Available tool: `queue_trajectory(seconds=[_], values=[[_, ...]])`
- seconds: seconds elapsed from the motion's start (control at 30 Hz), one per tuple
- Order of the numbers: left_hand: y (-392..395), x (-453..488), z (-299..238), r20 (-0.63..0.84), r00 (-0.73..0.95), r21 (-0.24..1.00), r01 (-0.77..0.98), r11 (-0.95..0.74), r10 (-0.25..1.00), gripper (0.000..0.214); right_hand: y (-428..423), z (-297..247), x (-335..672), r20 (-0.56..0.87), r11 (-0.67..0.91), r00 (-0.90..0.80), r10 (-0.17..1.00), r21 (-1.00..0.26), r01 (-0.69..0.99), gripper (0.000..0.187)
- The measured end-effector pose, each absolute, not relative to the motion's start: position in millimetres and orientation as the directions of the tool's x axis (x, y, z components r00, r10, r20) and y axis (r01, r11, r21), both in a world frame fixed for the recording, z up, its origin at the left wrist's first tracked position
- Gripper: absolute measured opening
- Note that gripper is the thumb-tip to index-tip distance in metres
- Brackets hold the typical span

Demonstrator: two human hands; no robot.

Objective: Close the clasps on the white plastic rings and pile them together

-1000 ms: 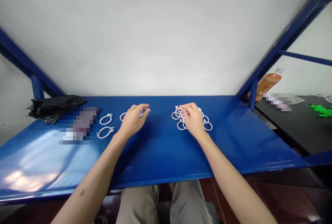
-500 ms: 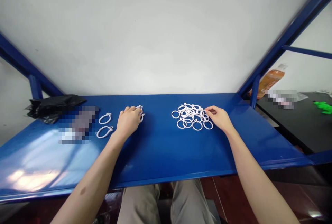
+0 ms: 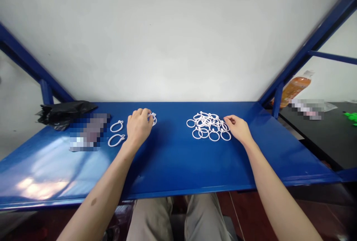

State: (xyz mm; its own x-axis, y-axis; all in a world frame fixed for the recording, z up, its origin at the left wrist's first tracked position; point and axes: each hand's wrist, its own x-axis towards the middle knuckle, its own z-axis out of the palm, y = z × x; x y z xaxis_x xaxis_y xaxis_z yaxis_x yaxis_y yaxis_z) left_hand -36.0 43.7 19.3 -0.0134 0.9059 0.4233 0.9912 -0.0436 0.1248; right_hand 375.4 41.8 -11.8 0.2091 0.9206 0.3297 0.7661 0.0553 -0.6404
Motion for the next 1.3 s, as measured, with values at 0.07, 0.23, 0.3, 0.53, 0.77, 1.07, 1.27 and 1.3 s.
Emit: queue_trajectory(seconds=[0.07, 0.23, 0.3, 0.53, 0.77, 1.07, 1.27, 1.3], values=[[43.7, -35.3, 20.4, 0.446, -0.032, 0.184, 0.981, -0.057, 0.894, 0.028, 43.3, -14.6, 376.6, 0.336, 0.060, 0.208, 0.919, -0.639, 0.767, 0.028], [42.0, -32.5, 24.1, 0.453, -0.075, 0.315, 0.946, -0.081, 0.888, 0.024, 42.5, -12.2, 370.2, 0.493, 0.096, 0.210, 0.844, -0.525, 0.846, 0.026], [41.0, -30.6, 25.7, 0.443, -0.095, 0.358, 0.930, -0.079, 0.892, 0.023, 37.8, -3.5, 353.9, 0.636, 0.145, 0.185, 0.749, -0.430, 0.891, 0.026], [41.8, -25.4, 22.4, 0.436, -0.061, 0.468, 0.867, -0.168, 0.898, 0.018, 12.7, 15.9, 211.4, 0.610, 0.623, -0.302, 0.732, -0.422, 0.659, 0.016], [43.3, -22.5, 13.8, 0.380, 0.161, 0.480, 0.807, -0.343, 0.911, 0.019, 17.6, -7.8, 151.3, 0.440, 0.557, -0.348, 0.828, -0.567, 0.607, 0.012], [48.4, -25.3, 6.0, 0.287, 0.271, 0.352, 0.862, -0.365, 0.919, 0.028, 16.0, -13.0, 165.0, 0.289, 0.304, -0.097, 0.952, -0.921, 0.245, 0.020], [47.4, -23.1, 4.5, 0.282, 0.319, 0.337, 0.850, -0.405, 0.905, 0.029, 17.0, -12.5, 161.6, 0.236, 0.240, -0.061, 0.970, -0.968, 0.070, 0.017], [47.1, -22.6, 4.2, 0.284, 0.334, 0.334, 0.844, -0.419, 0.899, 0.030, 18.0, -12.5, 162.0, 0.229, 0.231, -0.046, 0.972, -0.972, 0.043, 0.018]])
